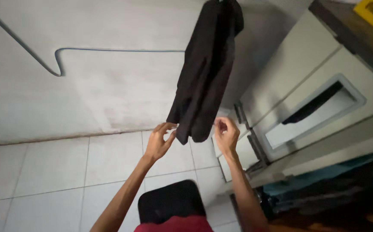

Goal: The person opens a wardrobe, takes several items of clothing on hangers one by one from a wall rack, and places them inside the wardrobe.

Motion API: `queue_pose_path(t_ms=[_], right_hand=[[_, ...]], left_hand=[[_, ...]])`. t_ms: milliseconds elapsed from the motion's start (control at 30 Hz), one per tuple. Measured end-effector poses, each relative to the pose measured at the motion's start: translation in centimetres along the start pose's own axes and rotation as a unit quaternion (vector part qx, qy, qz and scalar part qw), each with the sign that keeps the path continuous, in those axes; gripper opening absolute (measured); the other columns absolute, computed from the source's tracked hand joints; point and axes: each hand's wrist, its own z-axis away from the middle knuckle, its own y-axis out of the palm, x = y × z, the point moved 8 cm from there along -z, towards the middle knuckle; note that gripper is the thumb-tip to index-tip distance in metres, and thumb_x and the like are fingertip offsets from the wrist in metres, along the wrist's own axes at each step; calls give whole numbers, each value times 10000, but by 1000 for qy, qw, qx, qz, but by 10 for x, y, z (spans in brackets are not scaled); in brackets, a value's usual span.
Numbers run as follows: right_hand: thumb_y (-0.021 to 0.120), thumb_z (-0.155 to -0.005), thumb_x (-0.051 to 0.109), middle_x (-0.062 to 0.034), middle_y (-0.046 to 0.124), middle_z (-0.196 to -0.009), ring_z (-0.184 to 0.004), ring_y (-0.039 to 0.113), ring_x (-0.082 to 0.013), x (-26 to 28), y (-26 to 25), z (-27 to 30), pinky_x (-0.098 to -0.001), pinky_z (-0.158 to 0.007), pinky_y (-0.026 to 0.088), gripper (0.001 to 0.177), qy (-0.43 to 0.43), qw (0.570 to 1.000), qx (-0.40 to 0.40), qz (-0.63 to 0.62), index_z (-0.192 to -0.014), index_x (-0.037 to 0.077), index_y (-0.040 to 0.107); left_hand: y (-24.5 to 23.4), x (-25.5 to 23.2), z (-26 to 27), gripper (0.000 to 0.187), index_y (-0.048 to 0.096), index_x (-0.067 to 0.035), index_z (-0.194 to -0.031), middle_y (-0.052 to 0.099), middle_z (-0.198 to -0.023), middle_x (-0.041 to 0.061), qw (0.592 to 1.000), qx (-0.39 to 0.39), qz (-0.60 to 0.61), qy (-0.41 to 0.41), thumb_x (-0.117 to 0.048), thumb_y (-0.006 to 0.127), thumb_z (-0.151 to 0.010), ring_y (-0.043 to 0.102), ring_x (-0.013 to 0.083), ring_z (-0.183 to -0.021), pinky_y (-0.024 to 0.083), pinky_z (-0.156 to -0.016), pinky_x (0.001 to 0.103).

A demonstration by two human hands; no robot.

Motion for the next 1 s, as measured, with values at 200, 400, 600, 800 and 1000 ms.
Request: queue_pose_path(t_ms=[200, 400, 600, 800, 1000], right_hand=[[715, -981, 106, -67, 710, -927, -764, 650, -159, 34, 21, -85, -300, -675, 531, 159, -45, 998, -35, 8, -1123, 41, 685], [738, -988, 192, -59, 707, -861, -743, 674, -168, 34, 44, -175, -332, -691, 563, 310, -4, 998, -49, 24, -1239, 44, 633], [738, -927, 240, -114, 730, -758, -682, 712, -295, 38, 84, -242, -427, -669, 546, 306, -13, 989, -14, 145, -1142, 32, 671], [600, -1040, 178, -226, 694, -804, -740, 706, -397, 9, 105, -267, -482, -686, 525, 191, -7, 976, 13, 217, -1050, -5, 652], [608, -1052, 70, -154, 566, -723, -625, 536, -199, 27, 71, -276, -381, -611, 438, 148, -66, 992, -8, 103, -976, -56, 597]], left_hand=[[-14, 9, -30, 297, 697, -48, -1194, 714, -1180, 151, 1000, 13, -13, -9, -197, 678, -938, 694, 314, -1052, 573, -869, 411], [-13, 15, -87, 296, 671, -44, -1217, 679, -1257, 167, 1000, 9, -7, 23, -195, 628, -966, 646, 355, -1141, 552, -916, 431], [-18, 18, -149, 266, 679, -40, -1198, 687, -1229, 167, 996, -17, -18, 87, -186, 609, -988, 624, 383, -1161, 499, -991, 453], [-16, 32, -181, 253, 692, -49, -1175, 689, -1210, 157, 997, -15, -10, 73, -186, 610, -979, 627, 380, -1139, 500, -971, 449], [-17, 50, -179, 267, 682, -60, -1189, 664, -1236, 157, 1000, 15, 11, 20, -200, 603, -976, 624, 368, -1144, 557, -851, 421]])
